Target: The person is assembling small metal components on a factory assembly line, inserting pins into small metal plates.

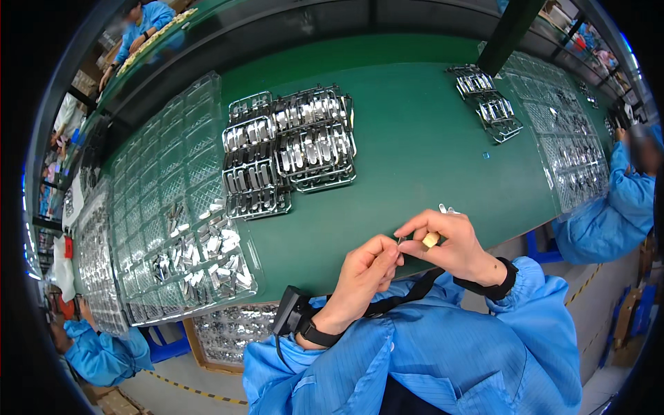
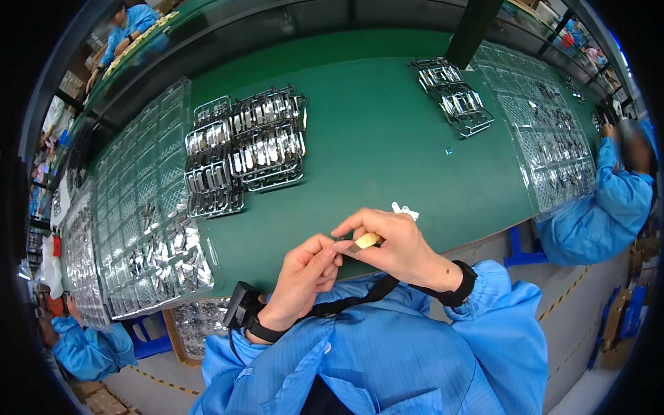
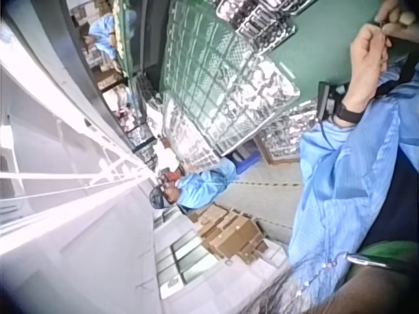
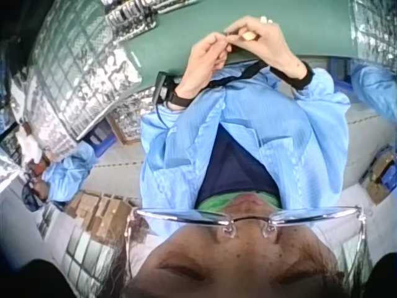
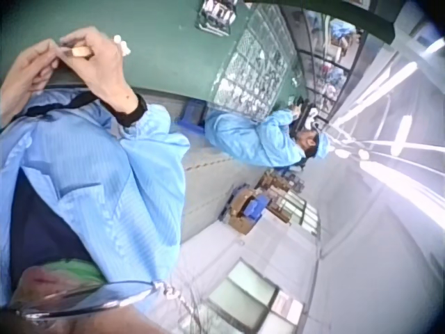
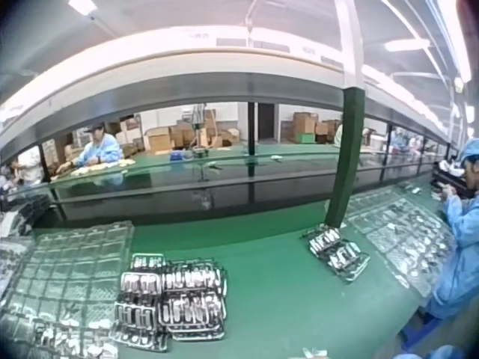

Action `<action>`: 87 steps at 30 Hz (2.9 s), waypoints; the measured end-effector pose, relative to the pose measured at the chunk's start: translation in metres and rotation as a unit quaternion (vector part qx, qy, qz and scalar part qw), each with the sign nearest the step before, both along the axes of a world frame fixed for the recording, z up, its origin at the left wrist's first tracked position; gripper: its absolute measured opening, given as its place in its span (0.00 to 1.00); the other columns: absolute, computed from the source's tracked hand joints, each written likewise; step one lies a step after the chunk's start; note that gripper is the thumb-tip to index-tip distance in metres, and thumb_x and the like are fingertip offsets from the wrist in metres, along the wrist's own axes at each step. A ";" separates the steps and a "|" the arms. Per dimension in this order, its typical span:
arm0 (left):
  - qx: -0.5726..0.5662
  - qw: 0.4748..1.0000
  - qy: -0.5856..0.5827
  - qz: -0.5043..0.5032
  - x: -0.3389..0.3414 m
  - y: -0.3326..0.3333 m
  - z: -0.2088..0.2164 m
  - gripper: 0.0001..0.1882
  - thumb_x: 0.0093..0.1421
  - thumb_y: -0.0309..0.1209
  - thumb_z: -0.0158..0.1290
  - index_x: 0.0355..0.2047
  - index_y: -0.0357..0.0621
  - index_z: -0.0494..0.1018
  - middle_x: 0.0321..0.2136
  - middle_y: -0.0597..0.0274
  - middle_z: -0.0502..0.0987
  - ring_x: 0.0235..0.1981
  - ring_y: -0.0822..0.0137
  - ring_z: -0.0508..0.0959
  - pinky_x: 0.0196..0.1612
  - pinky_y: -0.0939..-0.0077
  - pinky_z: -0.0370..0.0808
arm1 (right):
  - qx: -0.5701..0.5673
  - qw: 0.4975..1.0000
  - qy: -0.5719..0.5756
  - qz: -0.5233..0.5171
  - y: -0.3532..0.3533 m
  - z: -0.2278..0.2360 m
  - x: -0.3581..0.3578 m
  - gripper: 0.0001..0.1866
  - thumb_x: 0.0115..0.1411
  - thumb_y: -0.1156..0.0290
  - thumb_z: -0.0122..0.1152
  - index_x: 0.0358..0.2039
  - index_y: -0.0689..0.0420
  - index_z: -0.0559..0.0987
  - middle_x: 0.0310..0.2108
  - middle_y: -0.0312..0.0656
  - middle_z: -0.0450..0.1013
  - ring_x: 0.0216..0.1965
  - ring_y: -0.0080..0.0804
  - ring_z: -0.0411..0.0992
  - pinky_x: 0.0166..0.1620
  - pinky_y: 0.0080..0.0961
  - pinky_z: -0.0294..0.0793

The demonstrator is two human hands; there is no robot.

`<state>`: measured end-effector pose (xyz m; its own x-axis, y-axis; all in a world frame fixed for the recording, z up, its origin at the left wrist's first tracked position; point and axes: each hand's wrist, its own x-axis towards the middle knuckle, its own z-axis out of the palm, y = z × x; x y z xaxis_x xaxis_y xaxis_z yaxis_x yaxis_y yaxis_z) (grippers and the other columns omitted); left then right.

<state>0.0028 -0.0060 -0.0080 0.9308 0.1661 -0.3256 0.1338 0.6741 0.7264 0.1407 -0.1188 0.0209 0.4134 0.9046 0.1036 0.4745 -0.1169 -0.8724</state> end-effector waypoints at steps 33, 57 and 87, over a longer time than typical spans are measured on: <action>-0.010 0.997 0.003 0.077 -0.005 0.004 -0.002 0.11 0.66 0.35 0.36 0.30 0.43 0.62 0.17 0.74 0.53 0.15 0.82 0.51 0.17 0.87 0.50 | 0.087 0.983 -0.159 -0.039 0.011 -0.025 -0.023 0.06 0.51 0.75 0.58 0.29 0.60 0.72 0.23 0.40 0.65 0.24 0.37 0.62 0.27 0.29 0.62; -0.010 0.995 -0.011 0.100 -0.015 0.000 0.011 0.11 0.65 0.34 0.38 0.28 0.43 0.61 0.18 0.74 0.54 0.16 0.82 0.51 0.17 0.88 0.48 | 0.037 0.986 -0.071 -0.143 0.015 -0.017 -0.014 0.06 0.57 0.71 0.54 0.29 0.61 0.72 0.20 0.40 0.63 0.22 0.31 0.61 0.26 0.25 0.60; 0.042 0.992 -0.013 0.120 -0.015 0.002 0.004 0.11 0.65 0.35 0.39 0.28 0.43 0.62 0.16 0.75 0.54 0.16 0.83 0.51 0.17 0.88 0.49 | 0.081 0.986 -0.144 -0.039 0.016 -0.015 -0.033 0.07 0.51 0.70 0.59 0.26 0.59 0.72 0.21 0.40 0.63 0.23 0.37 0.60 0.27 0.29 0.61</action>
